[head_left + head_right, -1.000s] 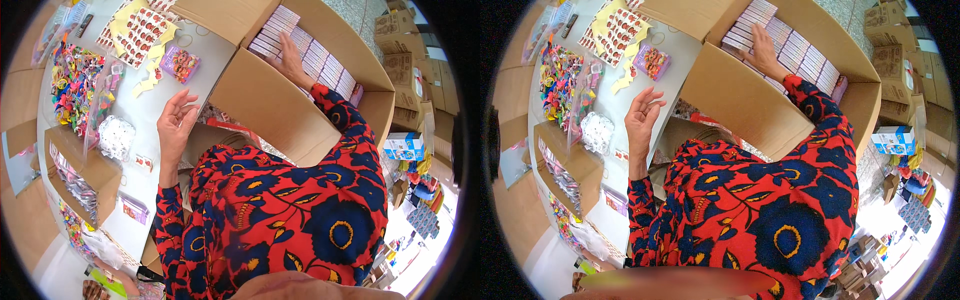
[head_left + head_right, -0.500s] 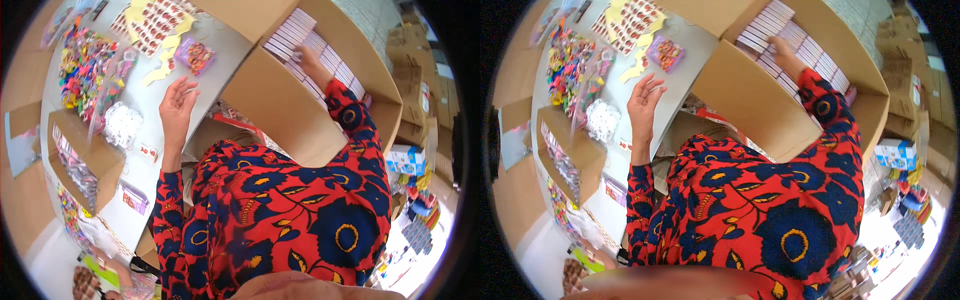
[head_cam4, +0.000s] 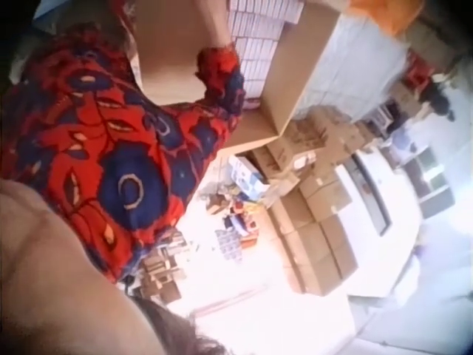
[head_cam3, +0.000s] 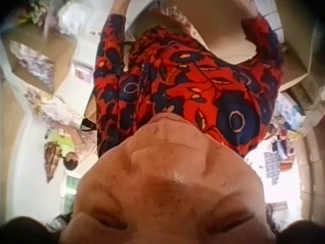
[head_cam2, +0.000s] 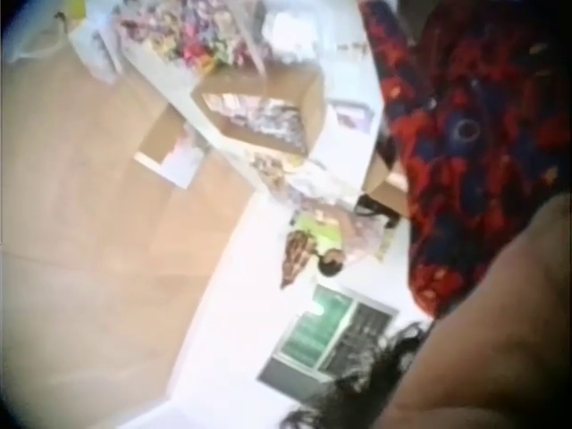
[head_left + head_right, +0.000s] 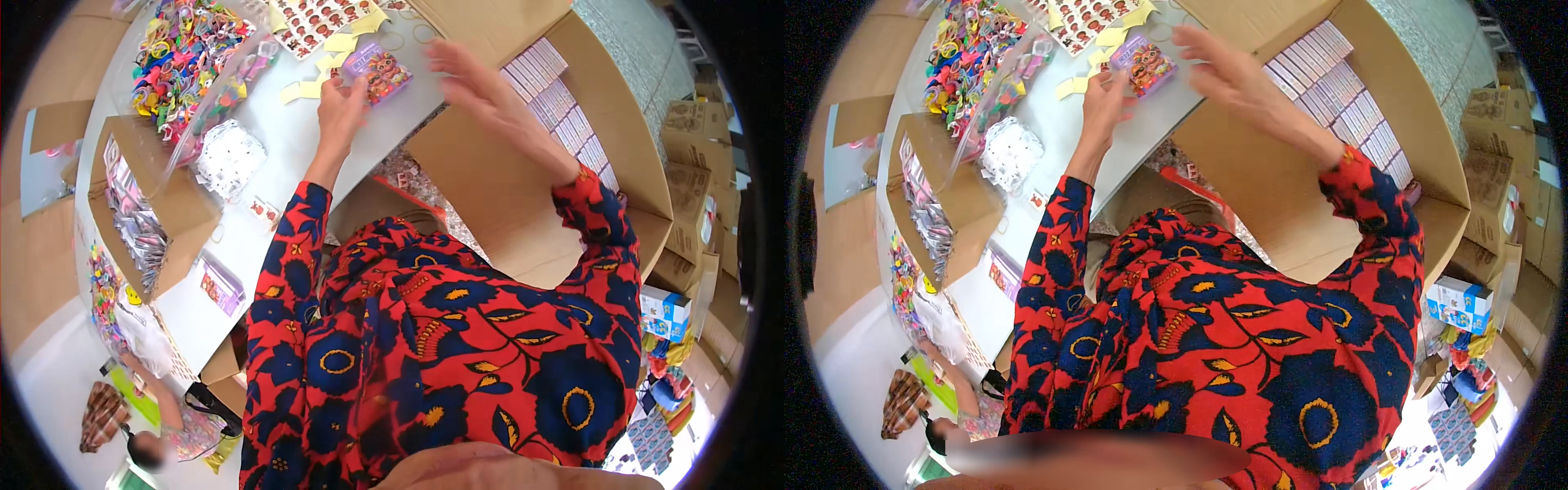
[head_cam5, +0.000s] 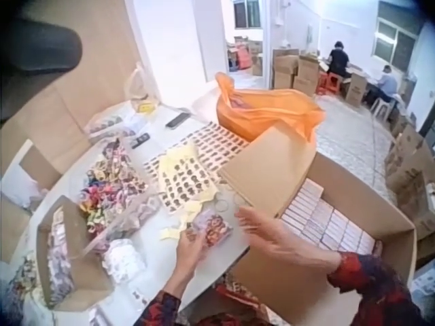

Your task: Packaging small items into individual boxes and organizing them into a larger shipping carton.

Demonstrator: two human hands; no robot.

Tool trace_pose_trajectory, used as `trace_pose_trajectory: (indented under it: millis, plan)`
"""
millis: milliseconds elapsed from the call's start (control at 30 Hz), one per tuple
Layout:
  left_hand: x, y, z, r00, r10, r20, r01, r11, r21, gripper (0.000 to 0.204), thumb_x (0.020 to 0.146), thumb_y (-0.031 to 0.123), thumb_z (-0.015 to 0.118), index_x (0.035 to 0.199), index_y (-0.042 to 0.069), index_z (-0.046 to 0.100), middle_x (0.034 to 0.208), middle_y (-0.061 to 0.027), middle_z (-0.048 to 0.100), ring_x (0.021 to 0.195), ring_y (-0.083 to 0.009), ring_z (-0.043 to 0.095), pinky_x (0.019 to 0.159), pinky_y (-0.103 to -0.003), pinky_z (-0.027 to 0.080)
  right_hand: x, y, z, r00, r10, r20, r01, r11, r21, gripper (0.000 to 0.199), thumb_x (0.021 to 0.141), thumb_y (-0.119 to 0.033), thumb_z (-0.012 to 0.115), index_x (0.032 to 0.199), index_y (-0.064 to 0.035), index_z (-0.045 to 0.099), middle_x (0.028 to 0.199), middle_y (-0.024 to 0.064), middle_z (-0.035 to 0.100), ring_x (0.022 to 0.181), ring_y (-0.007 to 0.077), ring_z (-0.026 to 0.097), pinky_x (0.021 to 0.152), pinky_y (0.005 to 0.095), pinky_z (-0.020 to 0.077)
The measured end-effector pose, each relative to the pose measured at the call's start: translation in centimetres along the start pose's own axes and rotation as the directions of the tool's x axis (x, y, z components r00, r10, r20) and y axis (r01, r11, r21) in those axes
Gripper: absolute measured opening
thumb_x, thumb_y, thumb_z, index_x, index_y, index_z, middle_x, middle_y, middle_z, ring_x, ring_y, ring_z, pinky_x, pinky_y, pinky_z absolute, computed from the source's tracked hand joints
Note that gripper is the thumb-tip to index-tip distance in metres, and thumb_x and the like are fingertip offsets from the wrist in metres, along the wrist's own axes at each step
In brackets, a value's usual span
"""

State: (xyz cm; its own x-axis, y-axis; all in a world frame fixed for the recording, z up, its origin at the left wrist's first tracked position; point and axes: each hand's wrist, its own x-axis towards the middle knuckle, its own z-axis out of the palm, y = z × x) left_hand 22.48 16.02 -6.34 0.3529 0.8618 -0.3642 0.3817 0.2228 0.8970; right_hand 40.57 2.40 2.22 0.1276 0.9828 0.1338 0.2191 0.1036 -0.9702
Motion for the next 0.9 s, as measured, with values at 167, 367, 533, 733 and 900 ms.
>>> trace_pose_trajectory:
  millis: [167, 367, 533, 733, 900]
  plan:
    - [0.3, 0.8, 0.3, 1.0, 0.001, -0.018, -0.001, 1.0, -0.009, 0.07, 0.082, 0.04, 0.059, 0.128, -0.007, 0.034, 0.11, -0.0172, 0.058, 0.083, -0.023, 0.064, 0.06, -0.031, 0.054, 5.4, 5.4, 3.3, 0.997, 0.079, 0.023, -0.058, 0.874, -0.482, 0.062, 0.088, -0.02, 0.053, 0.138, 0.0023, 0.025, 0.125, 0.0207, 0.049, 0.11, 0.0276, 0.051, 0.093, 0.0331, 0.0406]
    - [1.3, 0.3, -0.2, 0.992, -0.029, 0.12, 0.037, 0.997, -0.065, 0.057, 0.089, 0.035, 0.053, 0.126, -0.005, 0.037, 0.109, -0.0146, 0.055, 0.079, -0.0216, 0.063, 0.064, -0.032, 0.054, 9.6, 9.3, 3.8, 0.879, 0.468, 0.092, -0.397, 0.825, -0.403, 0.056, 0.083, -0.023, 0.058, 0.13, 0.0008, 0.038, 0.107, 0.0224, 0.059, 0.1, 0.0259, 0.057, 0.086, 0.0346, 0.0441]
    - [-0.3, -0.6, -0.2, 0.99, -0.022, 0.139, 0.047, 0.983, -0.176, 0.049, 0.09, 0.027, 0.055, 0.125, -0.003, 0.04, 0.107, -0.0122, 0.056, 0.078, -0.0191, 0.063, 0.065, -0.03, 0.054, 7.8, 9.8, 5.0, 0.957, 0.263, 0.122, -0.192, 0.889, -0.416, 0.053, 0.081, -0.023, 0.061, 0.127, -0.0029, 0.043, 0.108, 0.019, 0.058, 0.1, 0.0257, 0.057, 0.083, 0.0363, 0.0459]
    - [-3.3, -2.9, -2.0, 0.992, 0.077, 0.096, -0.064, 0.988, -0.138, 0.057, 0.079, 0.02, 0.067, 0.124, -0.002, 0.04, 0.107, -0.0141, 0.056, 0.085, -0.0193, 0.06, 0.074, -0.032, 0.052, 5.0, 5.2, 6.8, 0.984, 0.016, 0.176, 0.062, 0.902, -0.428, 0.058, 0.078, -0.017, 0.064, 0.13, -0.0068, 0.041, 0.119, 0.0167, 0.051, 0.103, 0.0331, 0.055, 0.083, 0.0406, 0.0469]
    - [-4.4, -2.3, -3.3, 0.859, 0.506, 0.073, -0.499, 0.8, 0.331, 0.067, 0.07, 0.006, 0.066, 0.129, -0.001, 0.037, 0.122, -0.0186, 0.049, 0.108, -0.0295, 0.052, 0.092, -0.035, 0.042, 3.8, 6.5, 8.0, 0.921, -0.311, 0.233, 0.387, 0.784, -0.485, 0.064, 0.077, -0.011, 0.064, 0.133, -0.0077, 0.035, 0.122, 0.0155, 0.049, 0.107, 0.0348, 0.051, 0.086, 0.0414, 0.0443]
